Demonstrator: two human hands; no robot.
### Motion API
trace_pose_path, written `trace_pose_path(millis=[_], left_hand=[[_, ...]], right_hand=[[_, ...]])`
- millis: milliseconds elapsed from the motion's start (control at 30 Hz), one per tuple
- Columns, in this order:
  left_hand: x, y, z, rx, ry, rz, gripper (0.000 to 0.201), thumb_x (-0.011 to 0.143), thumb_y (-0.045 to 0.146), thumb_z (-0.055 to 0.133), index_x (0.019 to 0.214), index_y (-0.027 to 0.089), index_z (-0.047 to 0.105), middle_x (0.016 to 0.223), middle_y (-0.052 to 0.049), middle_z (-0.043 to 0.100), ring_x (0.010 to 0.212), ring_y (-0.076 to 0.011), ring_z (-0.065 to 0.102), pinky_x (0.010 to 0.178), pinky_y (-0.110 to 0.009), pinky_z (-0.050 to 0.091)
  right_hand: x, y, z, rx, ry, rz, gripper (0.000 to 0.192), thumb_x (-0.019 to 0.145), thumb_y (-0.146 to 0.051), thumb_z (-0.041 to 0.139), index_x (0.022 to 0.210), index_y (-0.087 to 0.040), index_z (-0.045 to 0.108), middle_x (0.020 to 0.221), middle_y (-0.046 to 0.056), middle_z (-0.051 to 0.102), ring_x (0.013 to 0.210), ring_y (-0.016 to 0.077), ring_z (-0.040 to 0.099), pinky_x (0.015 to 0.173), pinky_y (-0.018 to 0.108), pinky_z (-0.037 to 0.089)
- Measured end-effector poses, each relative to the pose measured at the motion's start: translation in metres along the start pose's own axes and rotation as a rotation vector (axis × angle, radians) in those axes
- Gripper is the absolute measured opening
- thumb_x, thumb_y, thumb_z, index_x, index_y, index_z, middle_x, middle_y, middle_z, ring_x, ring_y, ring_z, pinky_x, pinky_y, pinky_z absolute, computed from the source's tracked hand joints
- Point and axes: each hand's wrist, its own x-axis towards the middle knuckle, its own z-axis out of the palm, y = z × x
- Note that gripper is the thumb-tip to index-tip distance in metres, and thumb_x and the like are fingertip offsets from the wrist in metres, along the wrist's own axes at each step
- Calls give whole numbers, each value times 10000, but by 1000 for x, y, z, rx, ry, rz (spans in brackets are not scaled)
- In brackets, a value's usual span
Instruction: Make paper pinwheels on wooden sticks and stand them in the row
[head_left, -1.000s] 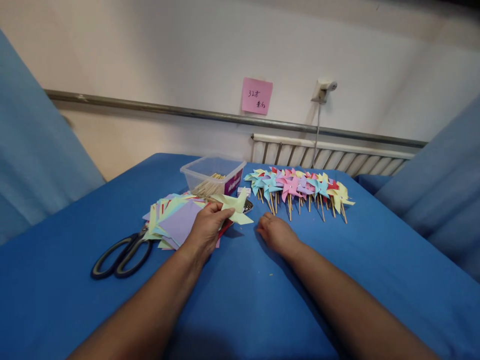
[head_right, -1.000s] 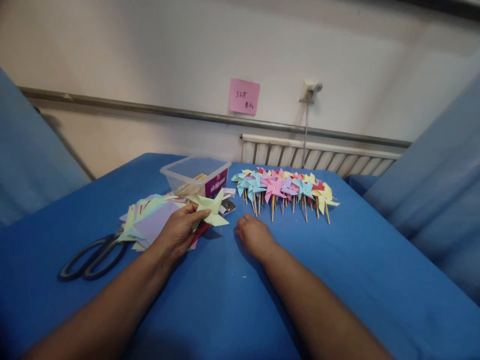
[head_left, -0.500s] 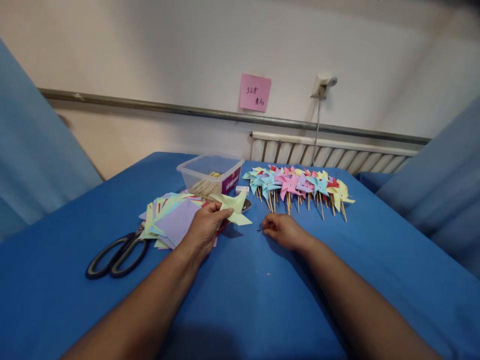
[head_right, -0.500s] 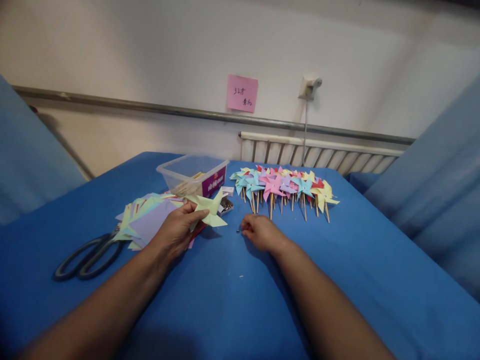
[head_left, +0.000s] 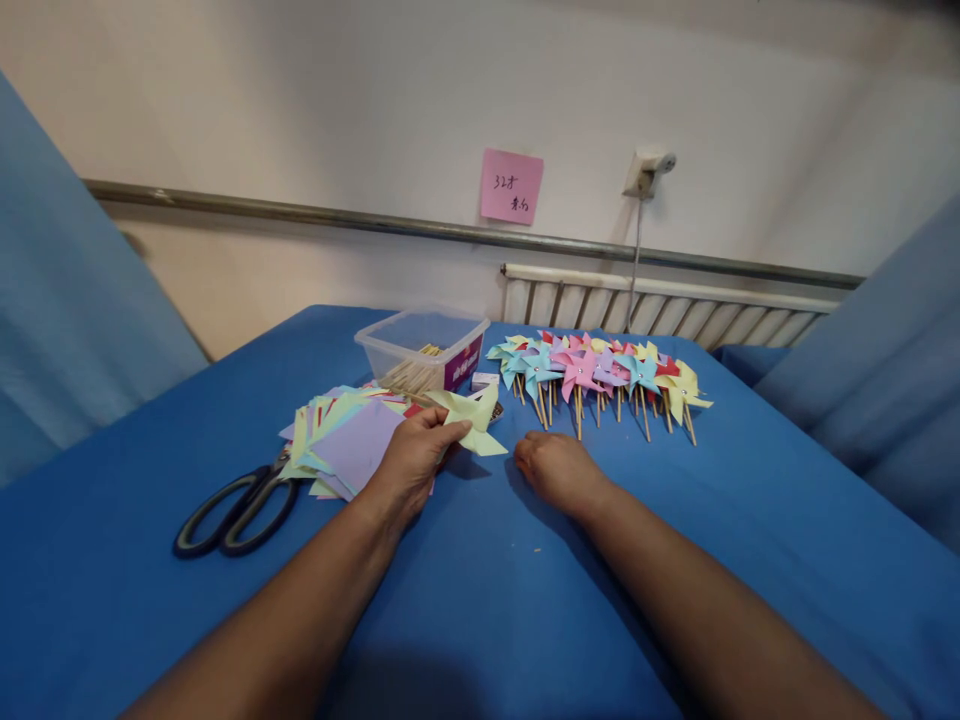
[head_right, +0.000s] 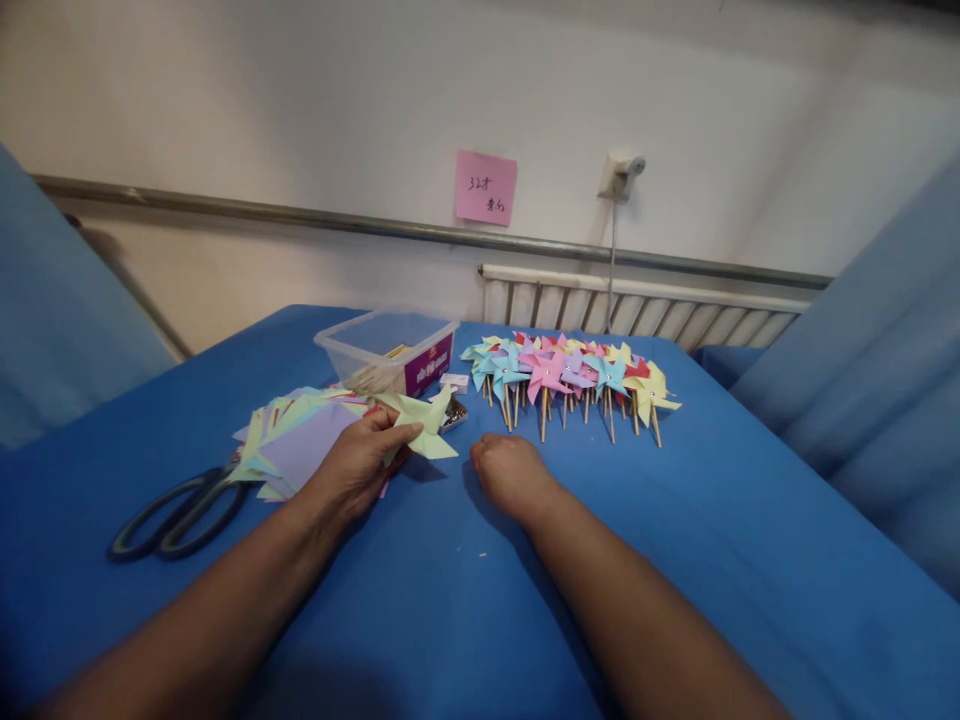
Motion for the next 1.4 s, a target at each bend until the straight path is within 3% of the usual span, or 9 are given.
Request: trace_pose_path(millis=[167, 433, 567, 700, 800, 900, 1100, 1400], left_hand=[[-3, 2, 1, 23, 3, 8, 248, 540, 239, 783, 680, 138, 605, 608, 4, 625, 489, -92, 526, 481, -205, 394], [0, -2, -1, 35, -5, 25, 259, 531, 264, 790, 669, 143, 607, 576, 2, 618, 482, -110, 534, 486, -223, 396], [-1, -3, -1, 45, 20, 59, 244, 524, 251, 793, 644, 148, 607, 570, 7, 624, 479, -114, 537, 490, -231, 402], [-3, -5, 1, 71, 18, 104, 257, 525, 260, 793, 686, 149, 627, 615, 6, 644, 515, -125, 559, 525, -243, 425], [-5, -9, 4, 125, 9, 153, 264, 531, 279, 790, 689, 150, 623, 620, 10, 634, 549, -134, 566, 539, -242, 420], [-7, -13, 9, 179, -16, 215, 247, 540, 276, 782, 660, 157, 601, 593, 29, 596, 556, -122, 541, 541, -229, 398], [-14, -16, 17, 237, -44, 275, 239, 566, 281, 762, 603, 173, 553, 558, 46, 537, 541, -106, 486, 520, -217, 363], [-21, -13, 21, 192, -63, 225, 209, 557, 264, 764, 616, 172, 586, 589, 25, 568, 565, -116, 497, 529, -225, 366]], right_hand=[[1, -2, 4, -35, -3, 35, 272, 912, -195, 407, 893, -151, 675, 884, 119, 679, 753, 218, 635, 699, 331, 455], [2, 1, 22, 62, 153, 92, 151, 840, -144, 526, 780, -191, 656, 769, 105, 660, 643, 216, 622, 596, 324, 454], [0, 8, 19, 144, 196, 126, 116, 823, -136, 563, 776, -197, 649, 776, 87, 664, 652, 198, 622, 597, 300, 452], [-6, 3, 4, 387, 383, 139, 121, 847, -170, 548, 833, -209, 661, 823, 60, 679, 754, 197, 640, 681, 302, 478], [-12, -11, -7, 581, 585, 44, 138, 878, -194, 522, 910, -214, 655, 860, 42, 688, 797, 173, 643, 724, 285, 491], [-14, -24, -10, 666, 672, -7, 141, 886, -183, 518, 927, -210, 650, 873, 41, 691, 813, 158, 641, 731, 265, 494], [-12, -24, -4, 631, 639, 49, 133, 882, -183, 528, 900, -210, 657, 852, 41, 689, 783, 158, 638, 712, 259, 484], [-11, -25, -2, 638, 645, 94, 110, 871, -205, 547, 869, -212, 657, 808, 30, 683, 734, 154, 629, 690, 262, 484]])
